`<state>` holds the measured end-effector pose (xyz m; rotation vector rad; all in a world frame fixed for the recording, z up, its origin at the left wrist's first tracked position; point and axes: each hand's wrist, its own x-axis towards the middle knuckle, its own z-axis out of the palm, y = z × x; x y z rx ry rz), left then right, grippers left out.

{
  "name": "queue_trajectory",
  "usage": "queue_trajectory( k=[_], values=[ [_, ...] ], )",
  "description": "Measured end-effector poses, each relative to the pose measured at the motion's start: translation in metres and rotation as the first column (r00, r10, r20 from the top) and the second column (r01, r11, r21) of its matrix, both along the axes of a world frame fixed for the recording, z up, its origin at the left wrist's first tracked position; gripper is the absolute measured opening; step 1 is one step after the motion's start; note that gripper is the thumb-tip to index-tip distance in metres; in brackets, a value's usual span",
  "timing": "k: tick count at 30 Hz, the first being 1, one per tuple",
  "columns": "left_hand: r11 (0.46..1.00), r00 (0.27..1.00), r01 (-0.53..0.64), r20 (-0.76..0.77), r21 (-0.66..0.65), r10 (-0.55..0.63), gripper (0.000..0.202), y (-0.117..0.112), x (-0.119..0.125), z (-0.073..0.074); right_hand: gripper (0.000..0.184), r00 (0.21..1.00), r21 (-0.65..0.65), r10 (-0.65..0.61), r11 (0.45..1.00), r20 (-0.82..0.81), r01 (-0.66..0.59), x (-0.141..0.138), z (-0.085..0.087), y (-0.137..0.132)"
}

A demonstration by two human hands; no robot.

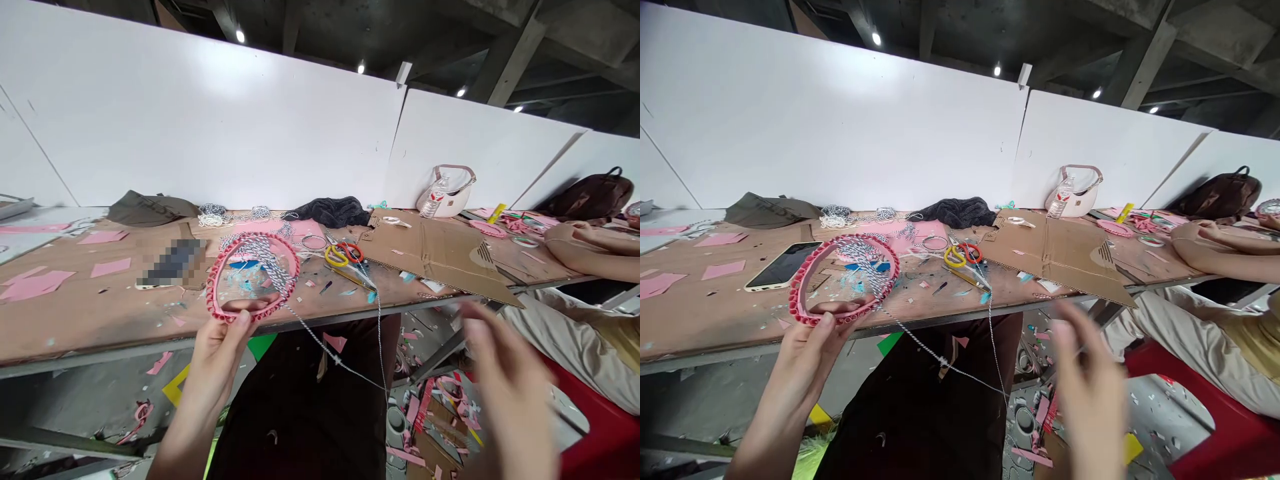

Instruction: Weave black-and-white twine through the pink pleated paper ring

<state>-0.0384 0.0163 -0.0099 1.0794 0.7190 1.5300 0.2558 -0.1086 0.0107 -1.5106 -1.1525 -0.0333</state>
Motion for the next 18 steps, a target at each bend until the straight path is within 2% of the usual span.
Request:
queue_trajectory(
  k=[1,2,3,5,6,8,13,18],
  values=[
    [1.0,1.0,0.026,-0.018,0.002,-0.026,0.022,-0.003,0.003,0.002,0.038,0.989,-0.061,0.144,0.988,-0.018,-0.145,-0.024,-0.003,0.019],
    [0.999,0.998,0.047,-0.036,0.005,-0.047,0.022,-0.006,0.006,0.004,0.039,0.95,-0.119,0.309,0.942,-0.052,-0.313,-0.049,-0.006,0.036],
    [0.998,0.997,0.062,-0.053,0.009,-0.061,0.022,-0.009,0.008,0.005,0.04,0.874,-0.168,0.476,0.858,-0.092,-0.485,-0.073,-0.007,0.052],
    [0.997,0.994,0.071,-0.089,0.02,-0.069,0.021,-0.01,0.01,0.004,0.023,0.782,-0.175,0.606,0.762,-0.146,-0.623,-0.11,-0.007,0.071],
    [0.997,0.992,0.07,-0.104,0.028,-0.066,0.02,-0.009,0.009,0.003,0.014,0.768,-0.156,0.622,0.753,-0.15,-0.64,-0.121,-0.005,0.075],
    [0.996,0.989,0.073,-0.131,0.043,-0.066,0.017,-0.006,0.007,-0.002,0.017,0.772,-0.106,0.624,0.765,-0.12,-0.635,-0.127,0.0,0.073],
    [0.991,0.984,0.121,-0.136,0.063,-0.111,0.017,-0.005,0.003,-0.008,0.018,0.782,-0.035,0.623,0.781,-0.018,-0.623,-0.107,0.013,0.051],
    [0.987,0.984,0.157,-0.086,0.025,-0.155,0.018,-0.013,0.008,-0.002,0.017,0.829,-0.019,0.556,0.83,-0.058,-0.558,-0.092,0.017,0.04]
  ],
)
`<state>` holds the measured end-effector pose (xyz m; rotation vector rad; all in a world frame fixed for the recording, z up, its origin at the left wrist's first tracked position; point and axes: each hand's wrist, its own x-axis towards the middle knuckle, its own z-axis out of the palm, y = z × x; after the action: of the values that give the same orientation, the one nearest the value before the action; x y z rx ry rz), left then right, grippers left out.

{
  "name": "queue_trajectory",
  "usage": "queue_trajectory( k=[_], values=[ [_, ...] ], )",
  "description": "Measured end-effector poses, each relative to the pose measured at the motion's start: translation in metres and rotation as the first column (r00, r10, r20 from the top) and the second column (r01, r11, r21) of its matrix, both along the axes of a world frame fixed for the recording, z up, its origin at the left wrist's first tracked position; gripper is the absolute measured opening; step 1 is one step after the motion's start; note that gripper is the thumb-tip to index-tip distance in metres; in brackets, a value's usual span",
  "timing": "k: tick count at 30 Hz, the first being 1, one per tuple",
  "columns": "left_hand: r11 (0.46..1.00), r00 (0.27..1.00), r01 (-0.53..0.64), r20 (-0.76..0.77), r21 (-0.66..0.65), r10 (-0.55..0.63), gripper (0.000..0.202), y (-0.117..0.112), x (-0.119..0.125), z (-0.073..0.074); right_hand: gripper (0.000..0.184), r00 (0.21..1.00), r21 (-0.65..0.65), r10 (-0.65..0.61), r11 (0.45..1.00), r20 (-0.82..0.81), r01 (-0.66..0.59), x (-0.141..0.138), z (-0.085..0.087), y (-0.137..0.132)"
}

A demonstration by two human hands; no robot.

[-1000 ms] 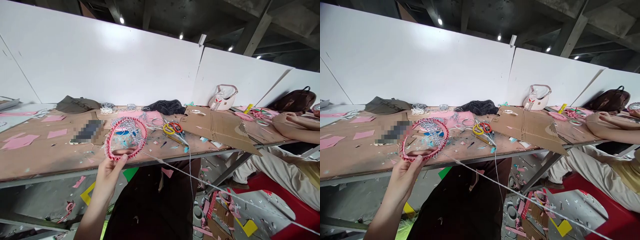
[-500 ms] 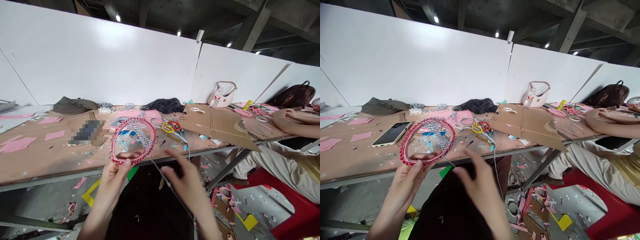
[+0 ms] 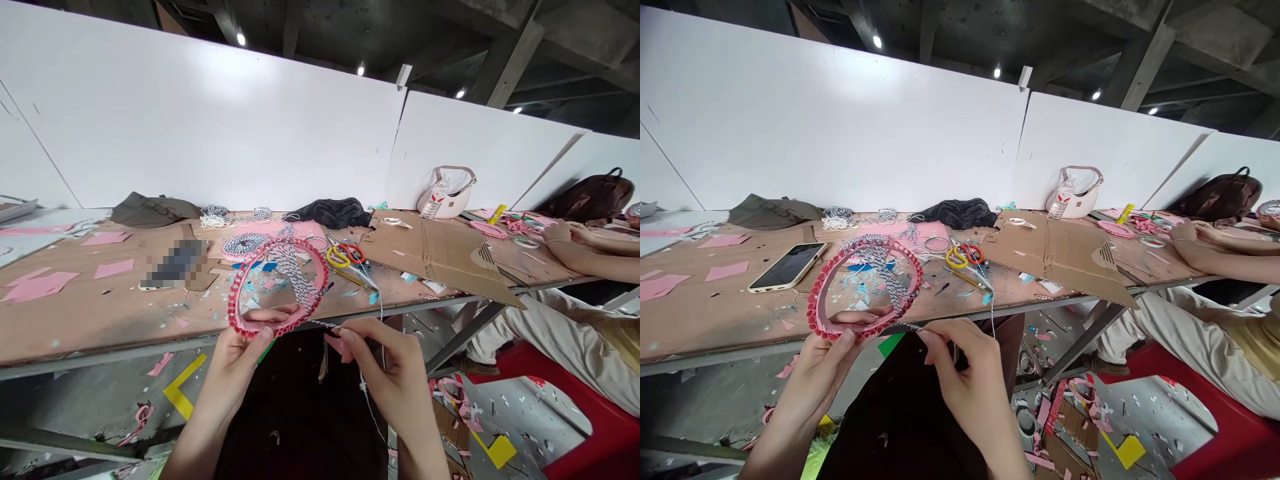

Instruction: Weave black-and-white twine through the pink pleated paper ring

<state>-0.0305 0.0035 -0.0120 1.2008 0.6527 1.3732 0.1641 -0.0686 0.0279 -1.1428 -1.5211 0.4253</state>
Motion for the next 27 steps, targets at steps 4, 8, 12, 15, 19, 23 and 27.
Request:
queue_trajectory(
  k=[4,8,12,15,19,23,27],
  values=[
    [0.997,0.995,0.039,0.095,-0.06,-0.033,0.017,-0.002,0.004,0.002,0.016,0.997,0.004,0.061,0.998,0.048,-0.061,0.004,-0.001,-0.007],
    [0.996,0.988,0.002,0.154,-0.084,0.011,0.019,-0.002,0.003,0.003,0.017,0.987,0.02,0.127,0.991,0.094,-0.129,0.002,-0.005,-0.007],
    [0.983,0.978,-0.117,0.154,-0.144,0.139,0.025,-0.01,-0.007,0.012,0.014,0.978,0.028,0.191,0.981,0.082,-0.193,-0.006,-0.011,-0.01],
    [0.967,0.959,-0.191,0.176,-0.17,0.22,0.027,-0.019,-0.018,0.021,0.012,0.946,0.035,0.309,0.949,0.098,-0.314,-0.009,-0.01,-0.016],
    [0.966,0.95,-0.205,0.206,-0.159,0.236,0.027,-0.025,-0.029,0.028,0.014,0.898,-0.064,0.398,0.917,0.187,-0.393,0.013,0.002,0.019],
    [0.957,0.953,-0.224,0.165,-0.185,0.255,0.022,-0.018,-0.033,0.028,0.026,0.923,-0.145,-0.071,0.98,0.379,0.135,0.055,0.026,0.135],
    [0.951,0.958,-0.195,0.162,-0.241,0.238,0.018,-0.006,-0.034,0.024,0.024,0.827,-0.221,-0.194,0.909,0.527,0.354,0.071,0.041,0.259]
  ],
)
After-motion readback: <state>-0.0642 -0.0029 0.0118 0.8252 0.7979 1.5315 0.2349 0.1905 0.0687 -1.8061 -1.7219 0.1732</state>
